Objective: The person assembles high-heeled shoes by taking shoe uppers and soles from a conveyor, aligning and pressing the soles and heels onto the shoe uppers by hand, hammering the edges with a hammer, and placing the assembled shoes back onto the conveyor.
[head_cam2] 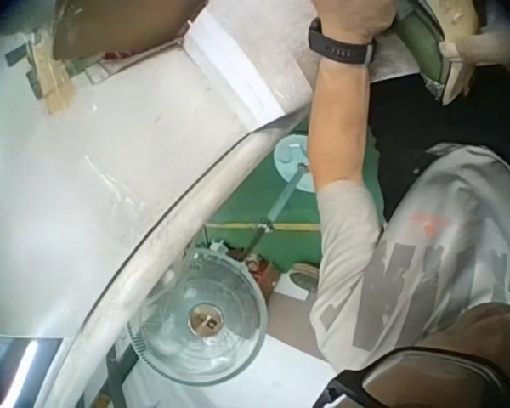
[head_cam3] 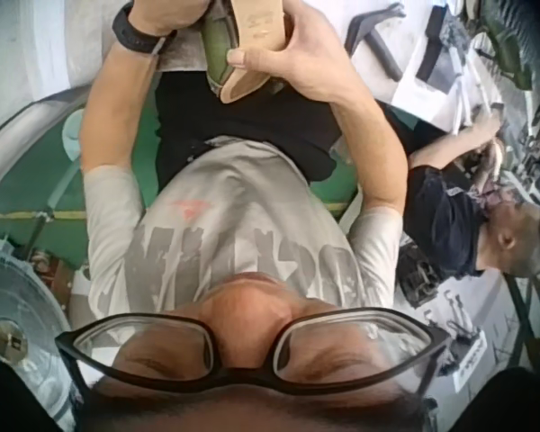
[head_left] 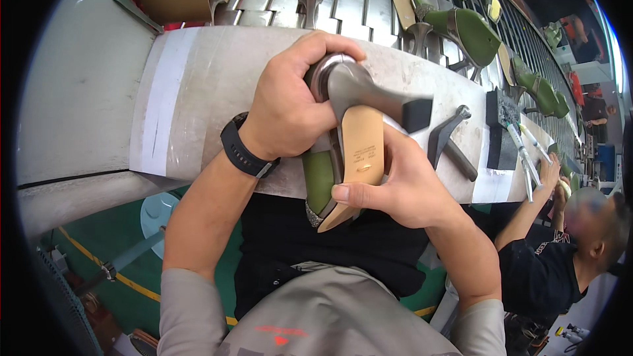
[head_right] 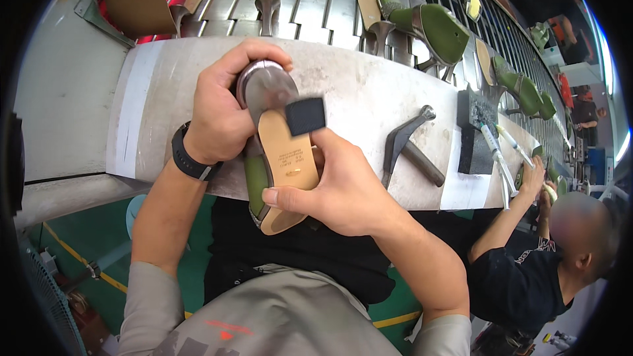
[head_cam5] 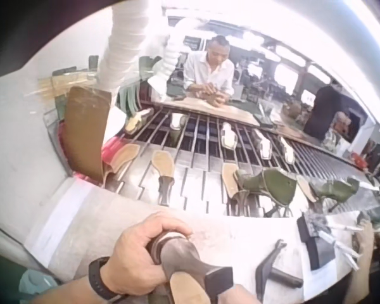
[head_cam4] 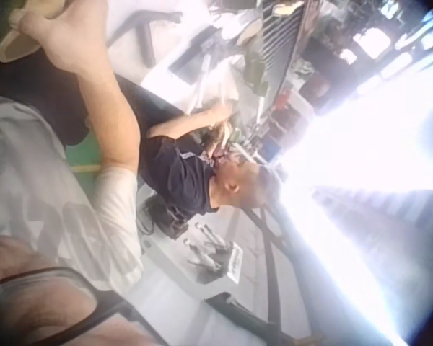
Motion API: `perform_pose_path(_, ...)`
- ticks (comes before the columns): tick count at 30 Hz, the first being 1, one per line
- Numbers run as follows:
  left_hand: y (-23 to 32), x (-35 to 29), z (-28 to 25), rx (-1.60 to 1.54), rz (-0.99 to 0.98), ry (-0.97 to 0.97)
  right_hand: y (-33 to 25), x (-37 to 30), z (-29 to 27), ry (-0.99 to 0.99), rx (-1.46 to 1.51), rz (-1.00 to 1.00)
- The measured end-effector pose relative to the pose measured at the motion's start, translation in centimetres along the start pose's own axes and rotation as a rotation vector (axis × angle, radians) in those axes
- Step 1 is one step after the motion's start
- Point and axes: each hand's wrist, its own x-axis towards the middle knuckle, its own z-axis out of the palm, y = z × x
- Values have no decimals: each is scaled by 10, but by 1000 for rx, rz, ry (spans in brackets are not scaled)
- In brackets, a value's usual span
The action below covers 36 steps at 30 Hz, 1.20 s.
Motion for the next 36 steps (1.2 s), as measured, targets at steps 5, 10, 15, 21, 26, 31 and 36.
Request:
perform_pose_path(5,0,0,-1,76,139,-106,-22,-4,-9,351,-722,-553)
perform_pose_path(10,4,-5,-3,52,136,-116,-52,-1,-10,245,-730,-827)
perform_pose_path(15,12,-3,-3,-243,-12,-99,-38,-8,-4,309,-948,-1101)
perform_pose_path(21,8,-5,1,-111,13,-91,-21,1,6,432,-999,-1163)
perform_pose_path(26,7,-5,-2,-93,30,-98,-19,5,8,434,-992,-1198)
perform_pose_path(31,21,-10,5,161,186,88,-20,1,7,537,-1058,-1247)
perform_pose_path(36,58,-40,5,305,342,129,-25,-7,10,545,-1068,-1290)
